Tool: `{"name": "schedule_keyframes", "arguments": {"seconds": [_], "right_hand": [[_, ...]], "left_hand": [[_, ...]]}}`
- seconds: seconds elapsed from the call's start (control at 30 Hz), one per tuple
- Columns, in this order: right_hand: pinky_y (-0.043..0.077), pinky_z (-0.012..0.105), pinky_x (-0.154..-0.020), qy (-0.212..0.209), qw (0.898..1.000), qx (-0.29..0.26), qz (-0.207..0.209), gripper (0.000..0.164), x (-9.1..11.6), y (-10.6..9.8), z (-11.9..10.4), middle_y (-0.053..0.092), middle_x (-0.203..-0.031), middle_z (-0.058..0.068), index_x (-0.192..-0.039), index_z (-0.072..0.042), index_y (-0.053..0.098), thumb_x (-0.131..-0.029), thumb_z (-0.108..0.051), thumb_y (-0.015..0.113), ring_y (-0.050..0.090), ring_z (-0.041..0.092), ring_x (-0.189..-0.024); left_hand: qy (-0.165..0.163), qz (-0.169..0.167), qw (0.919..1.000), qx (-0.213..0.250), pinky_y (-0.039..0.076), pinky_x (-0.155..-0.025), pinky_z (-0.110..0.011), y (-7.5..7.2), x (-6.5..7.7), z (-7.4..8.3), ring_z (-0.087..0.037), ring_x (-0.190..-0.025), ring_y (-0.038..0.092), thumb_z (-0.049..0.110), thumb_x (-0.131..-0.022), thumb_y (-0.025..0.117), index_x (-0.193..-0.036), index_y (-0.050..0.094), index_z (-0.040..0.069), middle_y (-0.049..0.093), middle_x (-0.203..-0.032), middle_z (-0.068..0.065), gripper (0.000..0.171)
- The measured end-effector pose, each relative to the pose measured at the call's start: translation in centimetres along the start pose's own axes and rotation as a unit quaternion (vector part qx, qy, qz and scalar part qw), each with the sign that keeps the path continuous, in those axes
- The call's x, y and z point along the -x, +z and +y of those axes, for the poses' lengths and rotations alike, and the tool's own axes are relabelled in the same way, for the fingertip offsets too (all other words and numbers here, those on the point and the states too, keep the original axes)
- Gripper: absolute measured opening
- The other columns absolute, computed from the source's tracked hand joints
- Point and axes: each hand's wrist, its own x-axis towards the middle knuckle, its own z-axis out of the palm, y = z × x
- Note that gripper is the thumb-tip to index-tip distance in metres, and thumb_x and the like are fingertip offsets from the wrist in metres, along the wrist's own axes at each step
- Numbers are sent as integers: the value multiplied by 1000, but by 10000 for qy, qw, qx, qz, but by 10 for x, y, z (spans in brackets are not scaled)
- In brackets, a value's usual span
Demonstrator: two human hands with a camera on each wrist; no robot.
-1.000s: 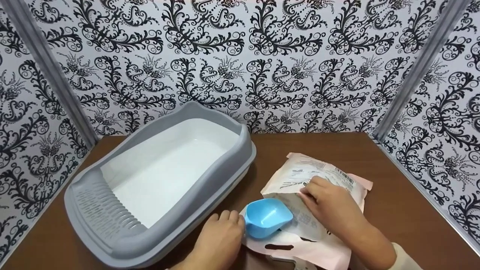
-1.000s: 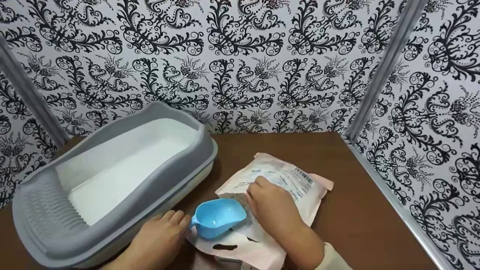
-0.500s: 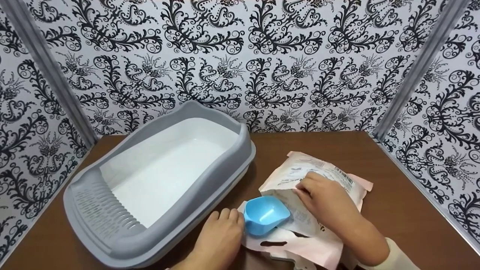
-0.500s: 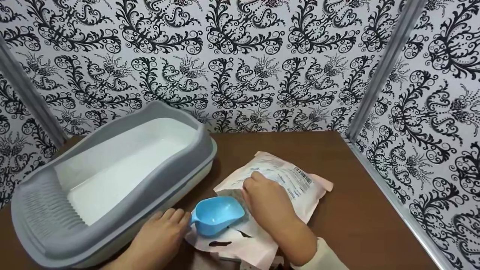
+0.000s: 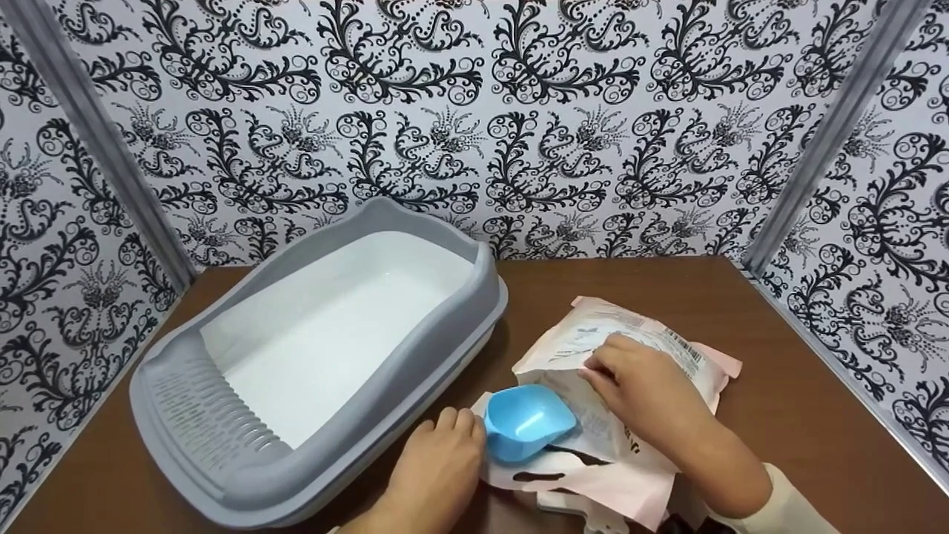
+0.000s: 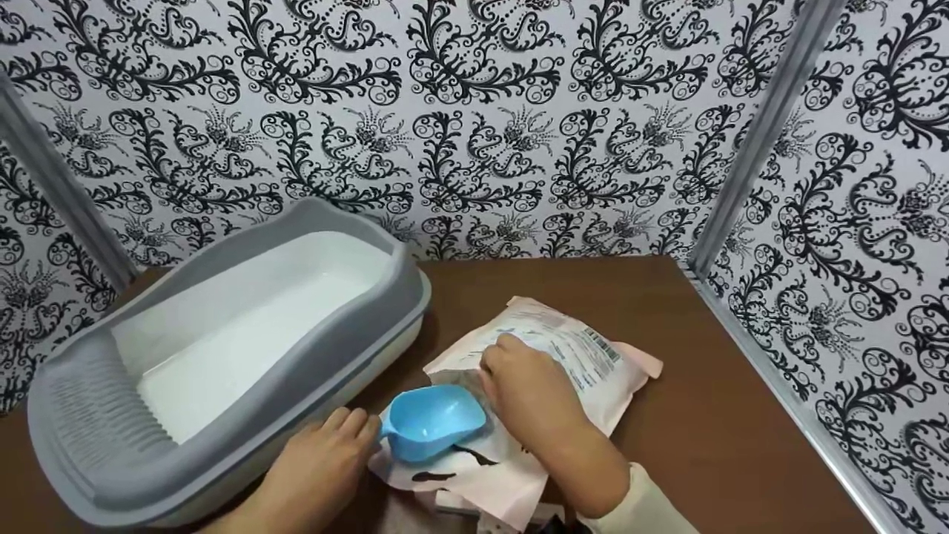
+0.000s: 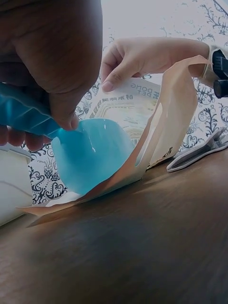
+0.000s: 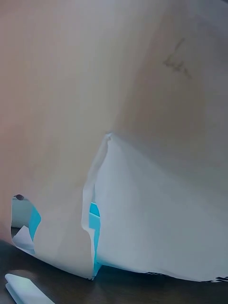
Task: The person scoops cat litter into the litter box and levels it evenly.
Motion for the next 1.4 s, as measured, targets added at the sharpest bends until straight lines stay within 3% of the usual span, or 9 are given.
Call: {"name": "schedule_keyframes", "arguments": {"seconds": [0.37,0.7,0.77,0.97,1.27,1.4], "right_hand": [[47,21,-58,36,10000,-19,-31,10,-2,0,1,51,-71,-16,-76,-20,68,-80,-18,77,50,0,-61],[46,21,-58,-12,10000,12,-51,10,-2,-1,1,51,-71,-15,-76,-19,68,-79,-17,77,48,0,-61],[45,21,-57,-75,10000,27,-8,12,-2,-2,1,50,-70,-14,-75,-18,67,-78,-16,78,46,0,-60],[45,21,-57,-172,9998,42,89,14,-2,-1,1,51,-70,-13,-74,-17,66,-76,-14,79,47,1,-60],[47,22,-58,-203,9997,74,136,13,-2,-1,1,53,-71,-11,-74,-17,67,-76,-15,80,50,3,-61],[47,22,-58,-212,9997,79,121,13,-2,-2,1,53,-71,-12,-74,-17,67,-76,-15,79,50,2,-61]], "left_hand": [[-203,197,9996,-13,42,-56,-29,0,-4,4,-18,-72,47,16,-83,61,-101,67,7,50,-77,-3,20],[-382,-65,9992,-111,40,-60,-30,-6,-17,11,-18,-77,46,17,-85,59,-105,68,10,50,-80,-2,22],[-450,6,9989,-158,40,-59,-30,-6,-21,14,-18,-76,46,17,-85,60,-103,68,10,51,-80,-2,21],[-557,649,9960,-260,41,-56,-28,-4,-34,24,-16,-73,49,17,-84,58,-94,70,12,59,-80,0,16],[-491,771,9952,-363,42,-59,-27,-6,-48,39,-15,-70,49,19,-85,55,-92,71,13,58,-75,1,18],[-480,645,9959,-405,41,-60,-28,-10,-53,45,-15,-69,47,20,-85,55,-90,71,14,56,-73,1,19]]}}
